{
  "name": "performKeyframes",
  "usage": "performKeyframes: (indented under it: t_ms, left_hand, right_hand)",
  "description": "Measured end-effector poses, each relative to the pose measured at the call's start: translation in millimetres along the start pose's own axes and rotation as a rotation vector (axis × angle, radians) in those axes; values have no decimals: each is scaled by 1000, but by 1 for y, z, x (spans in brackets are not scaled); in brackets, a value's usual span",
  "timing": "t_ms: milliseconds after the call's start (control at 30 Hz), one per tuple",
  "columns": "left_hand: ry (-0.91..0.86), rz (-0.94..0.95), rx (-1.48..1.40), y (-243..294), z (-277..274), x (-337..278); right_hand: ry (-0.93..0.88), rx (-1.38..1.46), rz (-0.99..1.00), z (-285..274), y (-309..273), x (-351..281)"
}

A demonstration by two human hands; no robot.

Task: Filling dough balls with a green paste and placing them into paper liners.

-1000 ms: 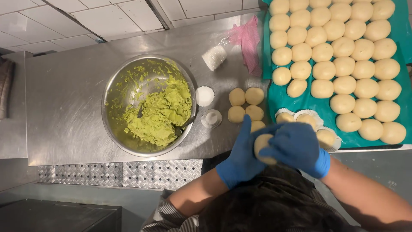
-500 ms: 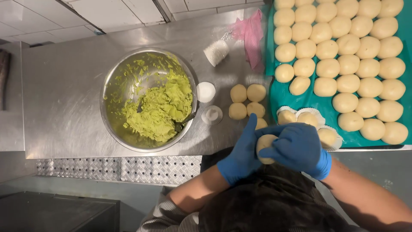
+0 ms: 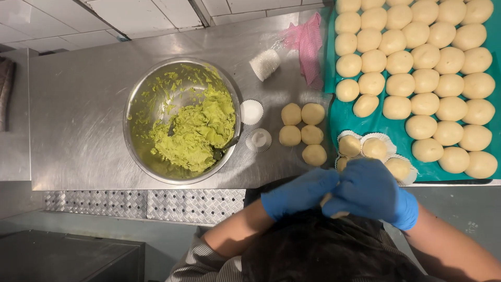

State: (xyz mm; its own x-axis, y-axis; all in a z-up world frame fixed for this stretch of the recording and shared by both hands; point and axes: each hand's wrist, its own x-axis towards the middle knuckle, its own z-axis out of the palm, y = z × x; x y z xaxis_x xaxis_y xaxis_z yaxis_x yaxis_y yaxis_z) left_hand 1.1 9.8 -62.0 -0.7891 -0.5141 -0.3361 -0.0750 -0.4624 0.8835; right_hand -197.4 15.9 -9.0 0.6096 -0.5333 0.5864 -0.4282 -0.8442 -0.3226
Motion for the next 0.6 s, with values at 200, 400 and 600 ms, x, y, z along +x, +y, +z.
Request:
performKeyframes:
  t_ms: [200, 400, 600]
  left_hand:
    - [27, 149, -460, 66, 6, -11]
    - [72, 484, -983, 50, 13, -1]
    - [451, 322, -918, 51, 31, 4]
  right_hand:
    - [436, 158, 714, -33, -16, 18]
    - [412, 79, 756, 3, -8, -5]
    - [340, -61, 482, 28, -27, 19]
